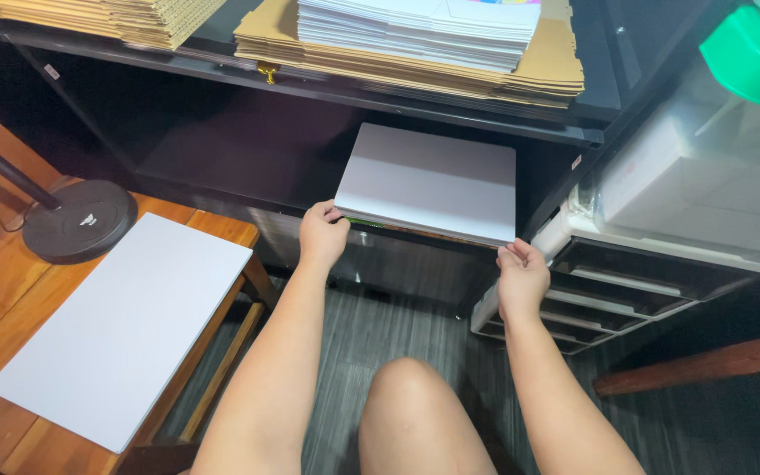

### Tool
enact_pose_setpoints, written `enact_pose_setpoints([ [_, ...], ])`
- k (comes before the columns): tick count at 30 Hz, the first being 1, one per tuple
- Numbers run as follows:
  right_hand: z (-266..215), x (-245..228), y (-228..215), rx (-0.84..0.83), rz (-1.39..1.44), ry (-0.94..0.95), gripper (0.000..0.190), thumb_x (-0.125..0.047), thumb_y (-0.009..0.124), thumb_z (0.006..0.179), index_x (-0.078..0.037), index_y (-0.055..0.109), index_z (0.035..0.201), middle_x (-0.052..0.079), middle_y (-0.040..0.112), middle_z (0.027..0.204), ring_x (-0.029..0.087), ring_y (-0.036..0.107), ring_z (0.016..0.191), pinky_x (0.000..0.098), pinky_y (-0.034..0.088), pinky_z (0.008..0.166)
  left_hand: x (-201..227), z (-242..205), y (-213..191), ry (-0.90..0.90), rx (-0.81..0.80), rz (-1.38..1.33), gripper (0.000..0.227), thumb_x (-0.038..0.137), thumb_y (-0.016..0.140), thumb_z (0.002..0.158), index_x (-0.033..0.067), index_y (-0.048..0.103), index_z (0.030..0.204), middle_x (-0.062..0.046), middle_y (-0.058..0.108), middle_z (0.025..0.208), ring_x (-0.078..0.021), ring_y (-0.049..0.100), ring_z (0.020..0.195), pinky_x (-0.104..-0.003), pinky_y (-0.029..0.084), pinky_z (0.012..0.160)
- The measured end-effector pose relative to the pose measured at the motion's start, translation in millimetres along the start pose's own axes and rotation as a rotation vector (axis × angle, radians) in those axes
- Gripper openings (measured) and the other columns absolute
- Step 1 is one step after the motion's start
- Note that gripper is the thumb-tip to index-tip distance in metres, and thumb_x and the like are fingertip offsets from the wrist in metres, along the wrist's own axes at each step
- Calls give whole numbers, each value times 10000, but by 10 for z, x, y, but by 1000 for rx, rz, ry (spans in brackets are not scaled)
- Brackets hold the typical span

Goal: The person repeatedly takes white sheets of paper from a stack on a black shelf and places them onto a wooden bench. The person handles the paper by hand, moving it from the shelf to the bench in a repetitive cycle.

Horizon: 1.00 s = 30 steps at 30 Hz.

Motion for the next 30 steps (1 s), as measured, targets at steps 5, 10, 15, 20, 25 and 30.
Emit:
enact_pose_setpoints([
  [5, -163, -183, -39, -6, 38, -1, 360, 6, 684, 983, 79, 574, 1317, 263, 654, 1257, 312, 667, 1200, 356, 596, 963, 97, -140, -69, -59, -15, -37, 562, 29, 678, 820, 9, 596, 1375, -113, 654, 1330, -159, 630, 1293, -329, 520, 1111],
  [10, -249, -214, -80, -11, 66, 14, 360, -1, 688, 984, 69, 555, 1310, 280, 655, 1271, 320, 662, 1212, 372, 598, 970, 56, -226, -71, -24, -23, -192, 526, -32, 665, 810, -64, 531, 1318, -249, 612, 1374, -271, 595, 1336, -409, 506, 1128],
  [15, -309, -202, -118, -33, 143, 15, 362, 9, 669, 1003, 99, 493, 1307, 338, 618, 1285, 371, 644, 1216, 426, 581, 997, -48, -296, -104, -45, -6, -267, 508, 4, 661, 813, -44, 493, 1290, -259, 684, 1265, -290, 634, 1300, -409, 529, 1074],
  [20, -395, -149, -213, -37, 188, 79, 314, -23, 643, 1021, 92, 505, 1278, 301, 644, 1242, 316, 680, 1173, 363, 598, 973, -241, -389, -167, -58, 40, -405, 553, -26, 679, 807, -95, 488, 1322, -290, 636, 1244, -317, 634, 1283, -419, 525, 1053],
  [25, -463, -24, -321, -49, 280, 123, 235, -48, 592, 1055, 68, 511, 1242, 266, 644, 1198, 349, 675, 1188, 413, 588, 1002, -271, -545, -269, -117, 46, -600, 492, -43, 644, 872, -112, 476, 1329, -372, 623, 1225, -395, 678, 1183, -436, 602, 992],
  [30, -583, -29, -434, -84, 285, 203, 177, -81, 620, 1047, 4, 550, 1186, 162, 668, 1076, 287, 730, 1075, 378, 609, 961, -155, -838, -408, -179, 38, -686, 492, -42, 631, 910, -135, 446, 1356, -356, 622, 1200, -395, 699, 1145, -450, 617, 974],
])
Point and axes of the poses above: each hand's wrist, its own z-axis towards the middle knuckle, its own y-axis out of the palm, x = y × z, the point moved 5 cm from there along z, towards the middle knuckle
